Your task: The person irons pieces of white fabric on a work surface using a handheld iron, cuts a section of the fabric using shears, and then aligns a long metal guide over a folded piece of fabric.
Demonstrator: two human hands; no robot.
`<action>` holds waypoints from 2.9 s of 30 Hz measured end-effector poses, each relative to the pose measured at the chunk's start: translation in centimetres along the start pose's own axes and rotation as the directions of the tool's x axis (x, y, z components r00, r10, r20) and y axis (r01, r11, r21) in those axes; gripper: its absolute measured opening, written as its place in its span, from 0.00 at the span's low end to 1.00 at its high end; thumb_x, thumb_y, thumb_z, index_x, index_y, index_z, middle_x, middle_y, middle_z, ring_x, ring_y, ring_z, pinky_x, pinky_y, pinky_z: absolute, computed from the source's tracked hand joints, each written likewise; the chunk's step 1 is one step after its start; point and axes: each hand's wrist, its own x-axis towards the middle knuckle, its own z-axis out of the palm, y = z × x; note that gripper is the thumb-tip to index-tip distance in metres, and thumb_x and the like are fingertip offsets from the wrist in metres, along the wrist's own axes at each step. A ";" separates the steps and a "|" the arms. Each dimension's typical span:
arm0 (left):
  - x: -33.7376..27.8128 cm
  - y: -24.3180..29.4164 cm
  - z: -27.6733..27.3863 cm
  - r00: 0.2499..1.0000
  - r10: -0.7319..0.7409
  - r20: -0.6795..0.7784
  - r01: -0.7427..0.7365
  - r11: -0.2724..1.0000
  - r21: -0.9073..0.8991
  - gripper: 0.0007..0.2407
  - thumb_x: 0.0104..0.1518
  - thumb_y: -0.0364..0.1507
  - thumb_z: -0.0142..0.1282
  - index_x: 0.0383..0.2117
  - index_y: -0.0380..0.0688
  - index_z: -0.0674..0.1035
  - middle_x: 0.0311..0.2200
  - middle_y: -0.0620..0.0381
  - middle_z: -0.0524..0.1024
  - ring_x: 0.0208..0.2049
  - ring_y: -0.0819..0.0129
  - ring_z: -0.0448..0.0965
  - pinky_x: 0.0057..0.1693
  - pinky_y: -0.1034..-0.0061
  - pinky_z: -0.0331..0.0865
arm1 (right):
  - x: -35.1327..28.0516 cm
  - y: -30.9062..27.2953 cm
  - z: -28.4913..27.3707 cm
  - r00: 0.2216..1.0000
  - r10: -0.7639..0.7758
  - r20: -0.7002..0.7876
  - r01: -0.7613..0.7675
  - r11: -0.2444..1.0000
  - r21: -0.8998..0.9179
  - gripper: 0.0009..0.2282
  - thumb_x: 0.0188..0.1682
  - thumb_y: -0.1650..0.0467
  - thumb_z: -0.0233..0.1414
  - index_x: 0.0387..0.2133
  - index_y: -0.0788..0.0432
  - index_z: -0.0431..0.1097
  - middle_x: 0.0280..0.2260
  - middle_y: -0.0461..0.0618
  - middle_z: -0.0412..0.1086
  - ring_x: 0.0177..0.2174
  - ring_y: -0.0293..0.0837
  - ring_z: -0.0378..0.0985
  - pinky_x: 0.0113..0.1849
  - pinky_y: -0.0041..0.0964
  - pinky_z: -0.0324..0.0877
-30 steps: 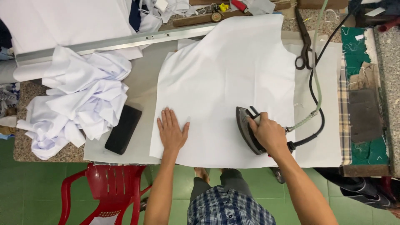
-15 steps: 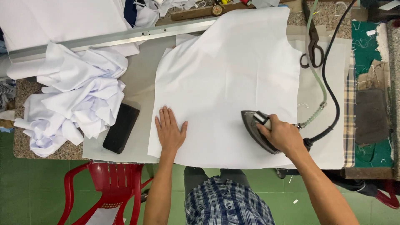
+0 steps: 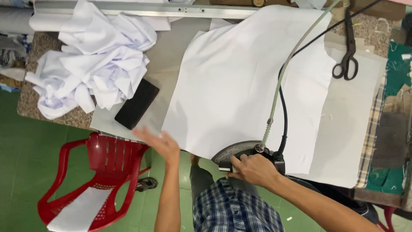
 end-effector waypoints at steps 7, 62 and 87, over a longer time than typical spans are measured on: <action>-10.0 11.6 2.1 0.111 -0.870 0.480 0.744 -0.248 -0.620 0.37 0.63 0.60 0.18 0.73 0.50 0.50 0.73 0.42 0.49 0.74 0.44 0.45 0.72 0.40 0.40 | 0.5 3.3 -0.1 0.997 0.076 -0.005 -0.076 0.997 0.010 0.24 0.53 0.50 0.49 0.46 0.58 0.66 0.19 0.54 0.68 0.16 0.53 0.79 0.21 0.46 0.74; -10.5 5.8 -3.9 0.948 -0.311 -0.065 0.315 0.946 0.072 0.16 0.68 0.32 0.41 0.55 0.37 0.76 0.53 0.44 0.74 0.55 0.53 0.74 0.64 0.60 0.64 | 1.2 13.5 -3.2 0.980 0.199 0.002 -0.199 0.980 -0.020 0.26 0.50 0.48 0.50 0.50 0.53 0.68 0.35 0.55 0.79 0.30 0.53 0.86 0.33 0.47 0.80; 13.6 -7.5 -2.5 0.813 0.194 0.549 -0.470 0.774 0.423 0.24 0.59 0.42 0.59 0.63 0.58 0.74 0.58 0.32 0.65 0.59 0.40 0.66 0.62 0.45 0.63 | 23.7 11.9 -8.3 0.500 0.860 0.101 -0.781 0.398 0.481 0.21 0.58 0.53 0.44 0.33 0.61 0.59 0.28 0.57 0.74 0.28 0.69 0.75 0.29 0.59 0.67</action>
